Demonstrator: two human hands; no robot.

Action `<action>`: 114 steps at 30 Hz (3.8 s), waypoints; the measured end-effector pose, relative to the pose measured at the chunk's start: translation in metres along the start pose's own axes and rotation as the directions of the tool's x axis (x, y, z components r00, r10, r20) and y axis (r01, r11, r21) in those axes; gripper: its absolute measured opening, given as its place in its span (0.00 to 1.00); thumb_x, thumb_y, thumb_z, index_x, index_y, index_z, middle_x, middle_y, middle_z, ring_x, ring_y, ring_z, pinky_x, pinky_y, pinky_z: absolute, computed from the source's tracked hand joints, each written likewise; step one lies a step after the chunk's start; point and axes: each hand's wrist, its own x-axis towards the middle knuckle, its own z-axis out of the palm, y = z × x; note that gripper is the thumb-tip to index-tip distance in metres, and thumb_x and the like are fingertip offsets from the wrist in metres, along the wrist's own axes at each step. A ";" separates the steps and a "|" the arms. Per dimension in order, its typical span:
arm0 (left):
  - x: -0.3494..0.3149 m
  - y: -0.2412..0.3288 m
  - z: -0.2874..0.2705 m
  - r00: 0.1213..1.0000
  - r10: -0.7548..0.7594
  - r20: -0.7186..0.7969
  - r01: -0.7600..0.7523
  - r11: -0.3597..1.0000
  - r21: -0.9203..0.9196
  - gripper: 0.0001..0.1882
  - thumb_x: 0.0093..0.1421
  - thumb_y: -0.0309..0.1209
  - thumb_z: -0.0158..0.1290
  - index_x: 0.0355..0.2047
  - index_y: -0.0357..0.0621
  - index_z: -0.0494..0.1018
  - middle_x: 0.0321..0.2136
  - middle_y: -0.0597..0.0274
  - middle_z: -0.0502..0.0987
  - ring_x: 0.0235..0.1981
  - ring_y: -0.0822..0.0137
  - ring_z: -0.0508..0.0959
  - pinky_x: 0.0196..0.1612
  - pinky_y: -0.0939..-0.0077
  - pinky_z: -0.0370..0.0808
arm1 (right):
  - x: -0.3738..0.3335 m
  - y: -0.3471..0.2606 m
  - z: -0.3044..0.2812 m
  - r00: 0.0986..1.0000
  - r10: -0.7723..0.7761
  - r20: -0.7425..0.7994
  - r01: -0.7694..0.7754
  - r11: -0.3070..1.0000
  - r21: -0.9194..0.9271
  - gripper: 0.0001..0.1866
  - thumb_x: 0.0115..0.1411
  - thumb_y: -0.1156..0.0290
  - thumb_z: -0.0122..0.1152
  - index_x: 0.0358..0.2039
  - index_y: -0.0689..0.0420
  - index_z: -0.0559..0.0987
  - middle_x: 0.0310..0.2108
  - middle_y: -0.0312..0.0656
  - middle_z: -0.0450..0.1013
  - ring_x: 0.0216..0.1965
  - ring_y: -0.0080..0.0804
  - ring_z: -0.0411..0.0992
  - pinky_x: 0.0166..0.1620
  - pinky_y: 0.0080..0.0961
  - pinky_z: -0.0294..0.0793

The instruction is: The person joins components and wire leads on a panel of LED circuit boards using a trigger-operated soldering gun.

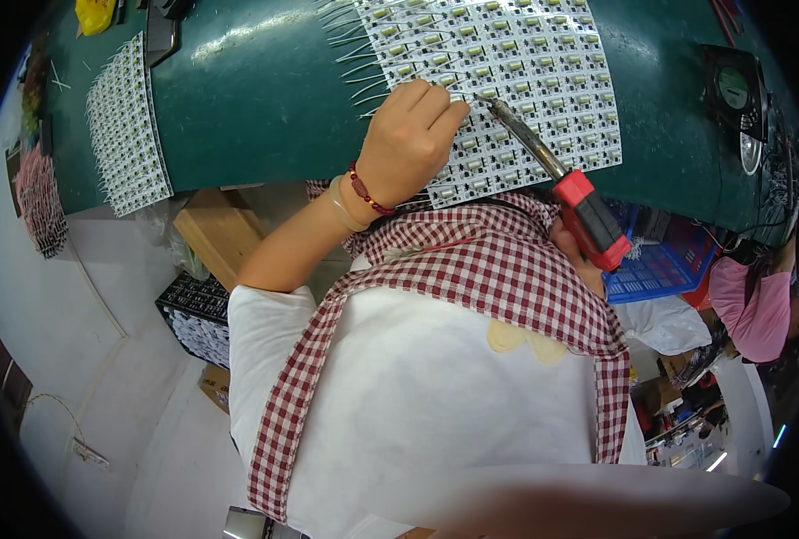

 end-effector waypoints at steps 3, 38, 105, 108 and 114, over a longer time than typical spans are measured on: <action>0.000 0.000 -0.001 1.000 -0.007 0.029 0.007 1.000 0.012 0.10 0.41 0.19 0.53 0.28 0.38 0.75 0.23 0.60 0.69 0.28 0.61 0.71 0.33 0.70 0.71 | -0.001 0.002 0.000 0.999 -0.037 -0.019 0.037 0.999 0.005 0.10 0.50 0.71 0.65 0.32 0.61 0.78 0.25 0.42 0.73 0.23 0.31 0.72 0.28 0.25 0.71; 0.002 -0.001 0.001 1.000 -0.022 0.014 0.023 0.999 -0.035 0.12 0.42 0.16 0.57 0.29 0.40 0.76 0.21 0.61 0.67 0.25 0.61 0.69 0.28 0.70 0.69 | -0.011 0.005 -0.011 0.998 -0.069 0.010 0.069 0.998 0.005 0.08 0.47 0.77 0.64 0.30 0.61 0.79 0.26 0.42 0.74 0.25 0.35 0.73 0.29 0.27 0.71; 0.112 -0.042 -0.011 0.999 -0.015 -0.048 0.020 0.995 0.097 0.05 0.49 0.26 0.58 0.26 0.44 0.73 0.32 0.60 0.71 0.37 0.55 0.71 0.40 0.64 0.68 | 0.069 -0.023 -0.012 0.944 -0.016 -0.329 0.301 0.449 0.841 0.20 0.65 0.66 0.49 0.49 0.69 0.63 0.57 0.69 0.58 0.61 0.57 0.59 0.64 0.43 0.60; 0.162 -0.093 0.037 0.990 -0.111 -0.092 0.128 0.971 0.202 0.05 0.51 0.31 0.59 0.25 0.45 0.76 0.33 0.59 0.72 0.38 0.54 0.72 0.39 0.61 0.69 | 0.069 -0.025 -0.010 0.939 -0.031 -0.342 0.314 0.482 0.818 0.19 0.66 0.66 0.48 0.50 0.68 0.62 0.58 0.69 0.57 0.62 0.58 0.57 0.65 0.42 0.58; 0.195 -0.123 0.063 0.938 -0.346 0.004 0.315 0.860 0.401 0.08 0.52 0.37 0.59 0.25 0.47 0.78 0.34 0.58 0.75 0.40 0.55 0.74 0.41 0.53 0.69 | 0.071 -0.025 -0.007 0.930 -0.023 -0.368 0.325 0.520 0.790 0.25 0.64 0.67 0.50 0.56 0.70 0.60 0.57 0.64 0.61 0.61 0.53 0.60 0.64 0.42 0.59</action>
